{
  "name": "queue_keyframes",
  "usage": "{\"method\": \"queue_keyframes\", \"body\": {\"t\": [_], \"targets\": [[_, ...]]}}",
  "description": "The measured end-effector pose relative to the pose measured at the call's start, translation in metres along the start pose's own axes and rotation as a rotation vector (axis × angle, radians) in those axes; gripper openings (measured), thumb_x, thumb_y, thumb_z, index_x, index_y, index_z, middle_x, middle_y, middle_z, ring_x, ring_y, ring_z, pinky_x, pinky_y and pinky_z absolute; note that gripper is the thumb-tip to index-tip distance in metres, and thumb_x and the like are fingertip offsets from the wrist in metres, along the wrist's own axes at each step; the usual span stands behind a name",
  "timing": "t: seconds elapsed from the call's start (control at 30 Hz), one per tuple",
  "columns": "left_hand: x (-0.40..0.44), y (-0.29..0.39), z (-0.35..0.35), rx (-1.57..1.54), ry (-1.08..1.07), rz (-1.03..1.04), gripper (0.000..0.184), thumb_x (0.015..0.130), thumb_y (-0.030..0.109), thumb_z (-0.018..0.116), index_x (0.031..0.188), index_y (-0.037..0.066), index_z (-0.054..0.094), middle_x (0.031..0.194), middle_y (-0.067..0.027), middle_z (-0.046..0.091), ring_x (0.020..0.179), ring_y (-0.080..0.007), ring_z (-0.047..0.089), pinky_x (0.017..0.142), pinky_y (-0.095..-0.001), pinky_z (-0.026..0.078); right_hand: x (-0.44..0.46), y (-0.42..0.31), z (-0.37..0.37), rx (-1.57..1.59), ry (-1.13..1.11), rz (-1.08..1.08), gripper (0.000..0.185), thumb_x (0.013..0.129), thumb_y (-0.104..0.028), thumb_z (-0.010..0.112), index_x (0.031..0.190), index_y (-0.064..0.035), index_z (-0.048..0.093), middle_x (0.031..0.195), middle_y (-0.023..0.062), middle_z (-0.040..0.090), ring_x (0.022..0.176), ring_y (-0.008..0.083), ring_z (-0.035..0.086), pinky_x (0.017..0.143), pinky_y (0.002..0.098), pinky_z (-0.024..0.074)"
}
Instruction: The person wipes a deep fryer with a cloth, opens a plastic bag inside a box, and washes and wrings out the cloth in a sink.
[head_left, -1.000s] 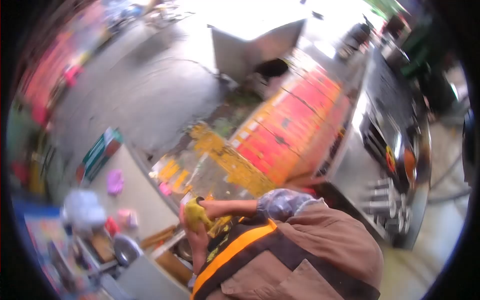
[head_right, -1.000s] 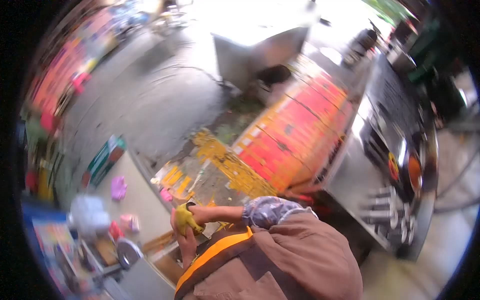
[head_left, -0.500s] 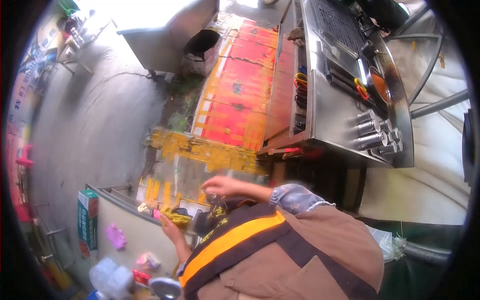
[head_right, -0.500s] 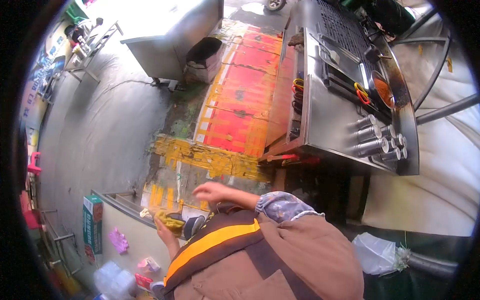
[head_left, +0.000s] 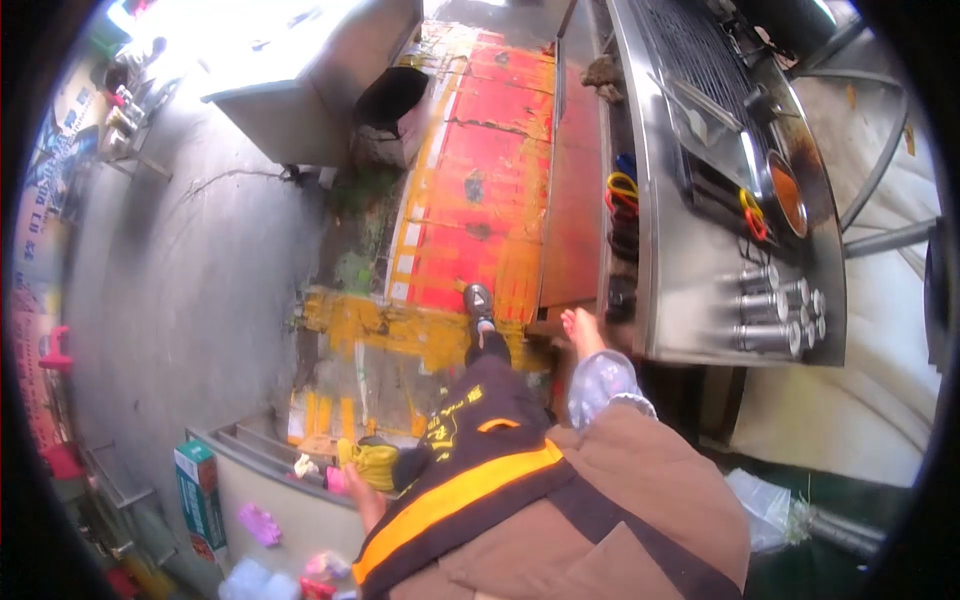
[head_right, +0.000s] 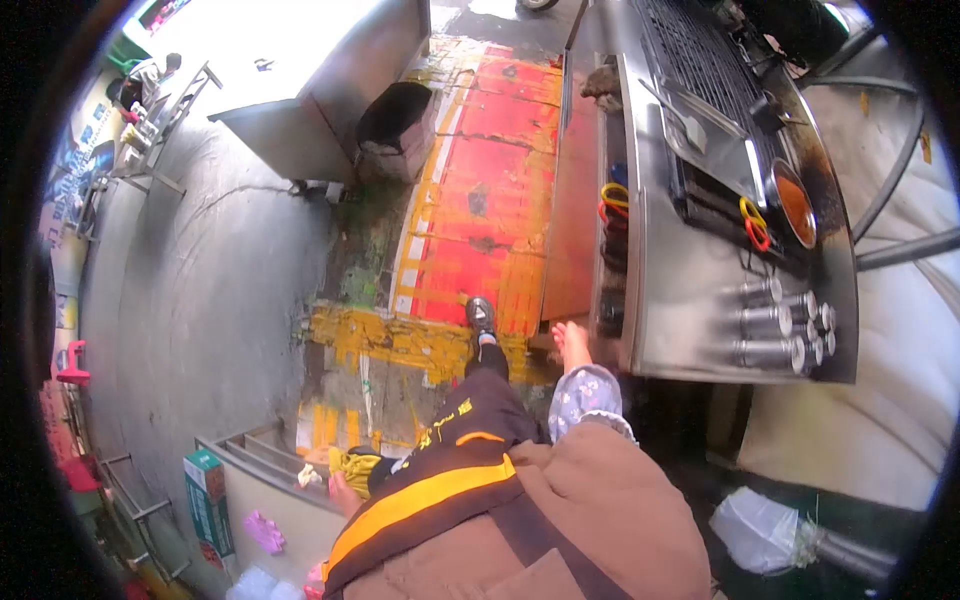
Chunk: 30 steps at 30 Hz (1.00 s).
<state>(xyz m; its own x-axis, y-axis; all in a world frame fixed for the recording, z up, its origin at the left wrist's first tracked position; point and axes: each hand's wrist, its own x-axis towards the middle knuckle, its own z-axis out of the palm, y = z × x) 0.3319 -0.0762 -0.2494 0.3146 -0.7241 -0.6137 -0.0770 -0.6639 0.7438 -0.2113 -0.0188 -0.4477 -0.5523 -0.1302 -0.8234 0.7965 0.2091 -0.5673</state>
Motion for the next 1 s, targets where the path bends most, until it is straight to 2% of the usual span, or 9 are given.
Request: {"method": "queue_keyframes", "body": {"t": [0.2, 0.3, 0.4, 0.47, 0.63, 0.77, 0.83, 0.87, 1.0], "targets": [[0.033, 0.049, 0.120, -0.345, -0.167, -0.229, 0.035, 0.085, 0.024, 0.044, 0.108, -0.001, 0.052, 0.099, -0.0105, 0.058, 0.087, -0.0206, 0.058, 0.075, -0.0328, 0.047, 0.075, 0.007, 0.022, 0.371, 0.221, 0.077, 0.022, 0.084, -0.018, 0.046, 0.094, -0.0006, 0.055, 0.081, 0.0084, 0.062, 0.068, 0.0182, 0.060, 0.053, 0.0264, 0.0471], [0.062, 0.022, 0.160, -0.173, -0.121, -0.233, 0.035, 0.085, 0.023, 0.043, 0.106, -0.002, 0.054, 0.097, -0.0114, 0.059, 0.088, -0.0194, 0.057, 0.077, -0.0311, 0.045, 0.082, 0.021, 0.013, 0.308, 0.315, 0.090, 0.020, 0.083, -0.018, 0.047, 0.091, -0.0016, 0.056, 0.081, 0.0071, 0.062, 0.070, 0.0173, 0.060, 0.054, 0.0261, 0.0470], [0.079, 0.029, 0.185, 0.499, -0.308, 0.002, 0.031, 0.087, 0.020, 0.042, 0.102, -0.002, 0.057, 0.097, -0.0094, 0.060, 0.089, -0.0189, 0.056, 0.077, -0.0302, 0.044, 0.060, -0.006, 0.037, 0.285, 0.382, 0.097, 0.020, 0.082, -0.020, 0.048, 0.085, -0.0024, 0.058, 0.078, 0.0068, 0.063, 0.065, 0.0158, 0.059, 0.052, 0.0251, 0.0468], [0.105, -0.034, 0.155, 0.698, -0.321, -0.027, 0.031, 0.088, 0.016, 0.040, 0.109, -0.001, 0.054, 0.102, -0.0094, 0.059, 0.093, -0.0206, 0.056, 0.081, -0.0323, 0.044, 0.052, -0.027, 0.050, 0.263, 0.373, 0.097, 0.021, 0.083, -0.021, 0.048, 0.083, -0.0027, 0.058, 0.077, 0.0066, 0.063, 0.061, 0.0142, 0.058, 0.049, 0.0228, 0.0459], [0.097, 0.006, 0.202, 0.001, -0.245, -0.402, 0.033, 0.088, 0.017, 0.040, 0.113, -0.001, 0.051, 0.105, -0.0105, 0.058, 0.096, -0.0214, 0.056, 0.084, -0.0331, 0.044, 0.106, -0.142, 0.136, 0.231, 0.221, -0.126, 0.020, 0.090, -0.021, 0.044, 0.090, -0.0044, 0.053, 0.083, 0.0063, 0.063, 0.063, 0.0102, 0.057, 0.048, 0.0190, 0.0448], [0.103, 0.016, 0.223, -0.309, -0.260, -0.569, 0.035, 0.088, 0.017, 0.040, 0.116, -0.001, 0.049, 0.108, -0.0115, 0.057, 0.098, -0.0220, 0.055, 0.086, -0.0337, 0.043, 0.211, -0.233, 0.196, 0.061, 0.066, -0.273, 0.026, 0.094, -0.029, 0.041, 0.105, -0.0073, 0.050, 0.103, 0.0083, 0.062, 0.083, 0.0185, 0.060, 0.063, 0.0298, 0.0497], [0.111, 0.004, 0.221, -0.214, -0.280, -0.588, 0.038, 0.086, 0.021, 0.041, 0.117, 0.001, 0.049, 0.110, -0.0119, 0.057, 0.099, -0.0241, 0.056, 0.087, -0.0365, 0.044, 0.170, -0.285, 0.249, -0.187, -0.020, -0.414, 0.057, 0.092, -0.019, 0.041, 0.141, -0.0102, 0.013, 0.114, 0.0123, 0.056, 0.085, 0.0183, 0.060, 0.064, 0.0285, 0.0490], [0.116, -0.004, 0.216, -0.143, -0.291, -0.597, 0.040, 0.084, 0.025, 0.043, 0.117, 0.003, 0.050, 0.112, -0.0122, 0.057, 0.100, -0.0261, 0.057, 0.087, -0.0391, 0.045, 0.186, -0.286, 0.249, -0.359, -0.201, -0.582, 0.071, 0.091, -0.015, 0.041, 0.142, -0.0146, -0.007, 0.116, 0.0134, 0.054, 0.084, 0.0182, 0.060, 0.064, 0.0269, 0.0487], [0.132, -0.037, 0.203, -0.093, -0.417, -0.757, 0.044, 0.081, 0.030, 0.045, 0.118, 0.007, 0.051, 0.113, -0.0111, 0.058, 0.099, -0.0286, 0.058, 0.086, -0.0438, 0.046, 0.182, -0.220, 0.239, -0.282, -0.253, -0.376, 0.054, 0.087, -0.025, 0.052, 0.133, -0.0032, 0.033, 0.099, 0.0103, 0.058, 0.070, 0.0155, 0.059, 0.054, 0.0258, 0.0472]]}}
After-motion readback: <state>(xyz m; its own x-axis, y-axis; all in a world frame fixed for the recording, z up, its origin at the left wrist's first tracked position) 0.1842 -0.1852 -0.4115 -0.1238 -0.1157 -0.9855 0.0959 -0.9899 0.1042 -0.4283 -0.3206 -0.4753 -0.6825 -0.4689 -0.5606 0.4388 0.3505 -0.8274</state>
